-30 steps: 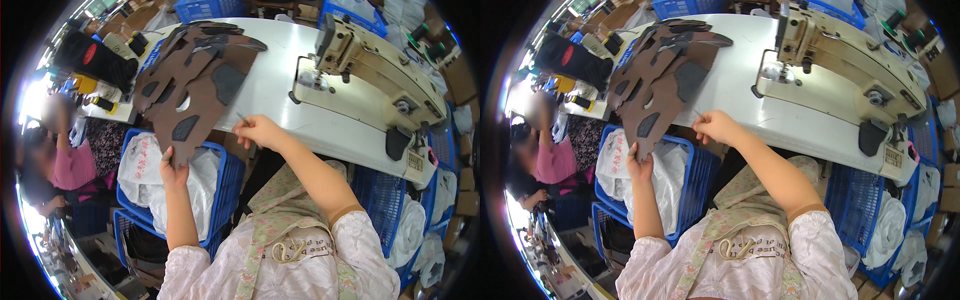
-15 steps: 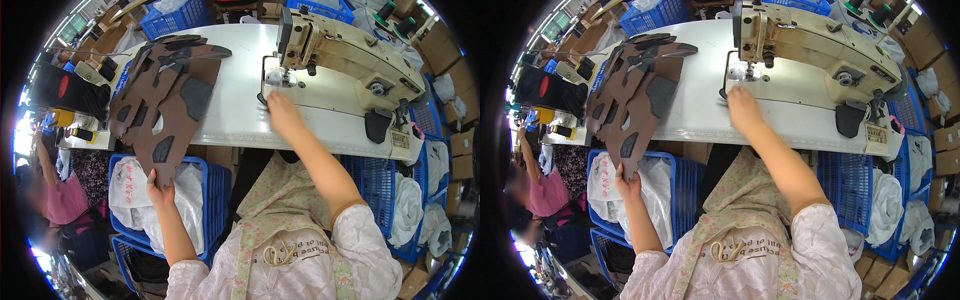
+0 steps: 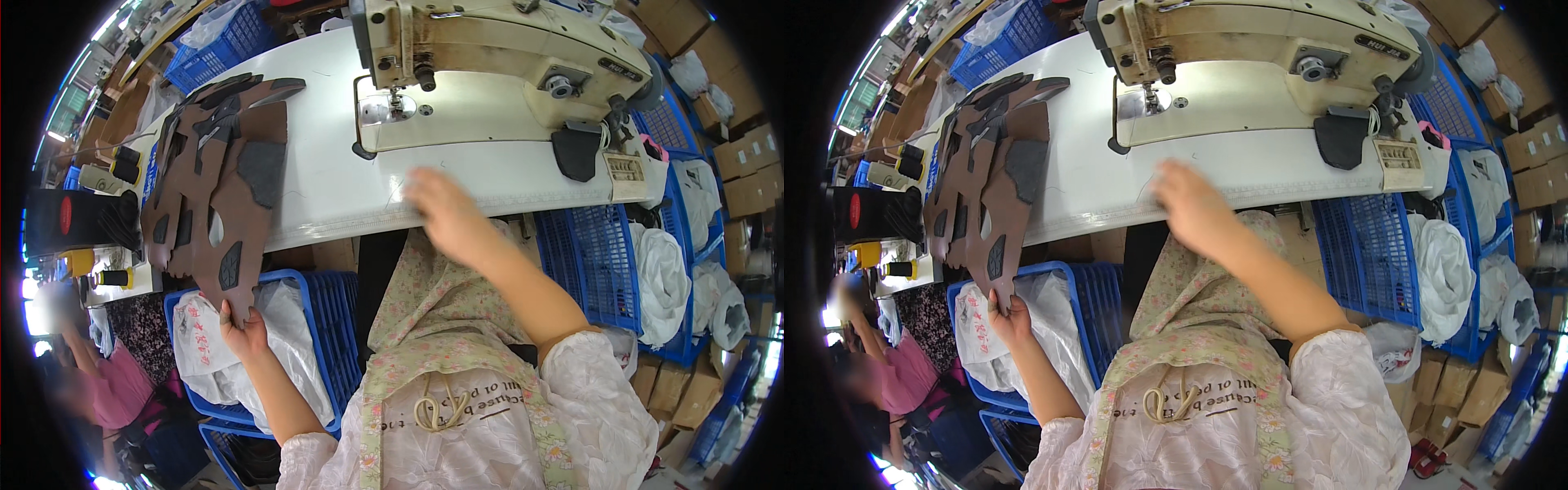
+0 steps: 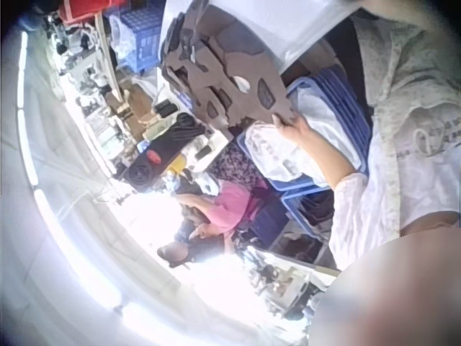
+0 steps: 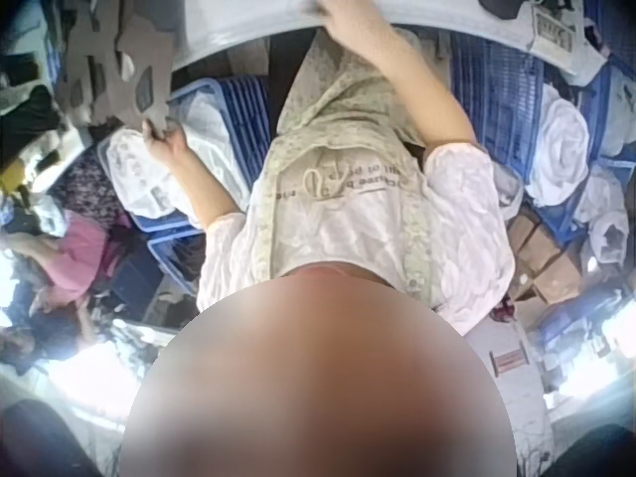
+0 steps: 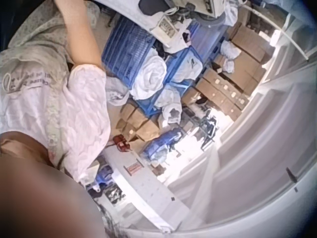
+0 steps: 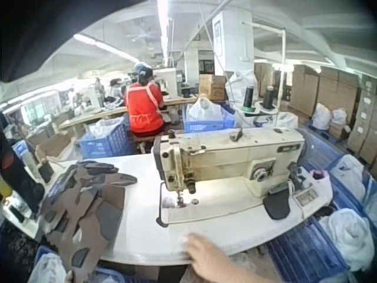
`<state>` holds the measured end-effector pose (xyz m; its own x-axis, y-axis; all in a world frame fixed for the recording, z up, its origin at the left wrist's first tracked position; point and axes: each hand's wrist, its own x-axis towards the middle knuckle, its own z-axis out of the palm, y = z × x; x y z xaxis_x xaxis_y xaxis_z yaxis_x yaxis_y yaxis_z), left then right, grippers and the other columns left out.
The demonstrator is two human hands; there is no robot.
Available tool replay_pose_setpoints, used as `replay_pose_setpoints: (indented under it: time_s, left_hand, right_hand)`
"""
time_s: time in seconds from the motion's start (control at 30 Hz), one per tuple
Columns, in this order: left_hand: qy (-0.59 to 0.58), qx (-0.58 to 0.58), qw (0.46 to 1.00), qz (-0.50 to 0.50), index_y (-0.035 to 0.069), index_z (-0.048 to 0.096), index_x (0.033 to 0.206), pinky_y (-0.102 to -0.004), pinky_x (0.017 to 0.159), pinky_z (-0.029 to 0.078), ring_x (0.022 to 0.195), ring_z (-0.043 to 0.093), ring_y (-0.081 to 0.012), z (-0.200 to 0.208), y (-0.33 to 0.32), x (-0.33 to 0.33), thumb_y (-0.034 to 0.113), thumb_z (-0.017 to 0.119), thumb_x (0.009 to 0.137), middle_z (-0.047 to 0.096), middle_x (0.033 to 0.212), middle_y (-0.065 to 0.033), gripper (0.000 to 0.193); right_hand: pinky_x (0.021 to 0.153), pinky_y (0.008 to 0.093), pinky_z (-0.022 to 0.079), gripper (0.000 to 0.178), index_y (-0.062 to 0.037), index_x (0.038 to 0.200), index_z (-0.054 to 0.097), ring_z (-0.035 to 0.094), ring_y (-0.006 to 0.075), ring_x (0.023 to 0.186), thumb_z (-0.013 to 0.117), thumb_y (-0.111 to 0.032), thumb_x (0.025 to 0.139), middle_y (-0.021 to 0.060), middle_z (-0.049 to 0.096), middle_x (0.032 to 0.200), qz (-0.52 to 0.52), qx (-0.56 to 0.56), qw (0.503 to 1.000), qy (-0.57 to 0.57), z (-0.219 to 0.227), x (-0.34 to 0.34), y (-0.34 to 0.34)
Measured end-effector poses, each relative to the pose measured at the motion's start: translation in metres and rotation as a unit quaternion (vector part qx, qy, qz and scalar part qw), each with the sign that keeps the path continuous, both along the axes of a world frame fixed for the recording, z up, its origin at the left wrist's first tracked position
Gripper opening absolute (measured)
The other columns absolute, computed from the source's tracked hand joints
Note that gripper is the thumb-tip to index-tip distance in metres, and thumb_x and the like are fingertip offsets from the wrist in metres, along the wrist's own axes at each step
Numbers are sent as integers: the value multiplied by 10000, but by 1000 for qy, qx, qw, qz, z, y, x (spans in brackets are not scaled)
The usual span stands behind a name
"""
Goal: The recorder uses a sewing machine to stitch together various leather and synthetic components for shoe uppers.
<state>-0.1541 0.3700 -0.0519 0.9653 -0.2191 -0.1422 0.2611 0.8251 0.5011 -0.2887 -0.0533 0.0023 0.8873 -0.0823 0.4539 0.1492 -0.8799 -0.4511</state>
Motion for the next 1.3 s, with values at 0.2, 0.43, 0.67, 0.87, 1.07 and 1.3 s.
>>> replay_pose_setpoints:
  time_s: [0.2, 0.43, 0.67, 0.87, 1.07, 1.3]
  left_hand:
    - [-6, -2, 1000, -7, -38, 575, 1150, -331, 805, 583, 972, 679, -242, -3, 0, -3, 69, 570, 925, 674, 1120, -142, 249]
    - [5, 14, 1000, 9, -36, 578, 1173, -322, 840, 573, 1015, 664, -242, -18, 7, -1, 66, 579, 922, 670, 1133, -140, 272]
    - [-20, -14, 999, -35, -31, 579, 1198, -329, 873, 566, 1013, 658, -239, -24, 7, 8, 49, 587, 919, 664, 1152, -134, 291]
    - [-14, 9, 1000, -13, -10, 602, 1185, -317, 895, 544, 1025, 649, -225, -24, 7, 1, 42, 600, 909, 675, 1134, -116, 281]
    - [-9, 39, 999, -34, -25, 609, 1159, -316, 888, 553, 1012, 659, -228, -24, -4, 3, 61, 588, 921, 680, 1119, -136, 253]
    - [9, 79, 996, 26, -68, 599, 1138, -323, 830, 588, 952, 681, -245, -27, -11, 8, 68, 586, 925, 682, 1094, -164, 254]
  right_hand:
    - [1073, 459, 379, 294, 73, 1066, 612, 456, 418, 1253, 569, -17, 789, 249, 549, 1262, -42, 34, 997, 49, -20, 17, 8]
    - [855, 449, 498, 309, -33, 1067, 635, 615, 317, 1007, 576, -18, 764, 131, 644, 1044, 211, 198, 944, 162, -18, -44, 32]
    - [953, 445, 455, 291, 19, 1074, 634, 557, 385, 1112, 567, -16, 793, 208, 602, 1160, -118, -66, 986, -93, -14, -4, -38]
    - [807, 455, 488, 111, -110, 915, 651, 628, 318, 878, 587, -100, 825, 96, 645, 909, 170, 172, 957, 161, 7, -50, 16]
    - [680, 399, 515, 296, -118, 904, 665, 645, 302, 792, 552, -387, 954, 80, 658, 889, -197, 22, 980, 9, 44, -128, -88]
    - [659, 370, 509, 165, -131, 875, 644, 617, 238, 788, 680, -284, 826, 35, 616, 803, -387, -278, 879, 5, 28, -199, -277]
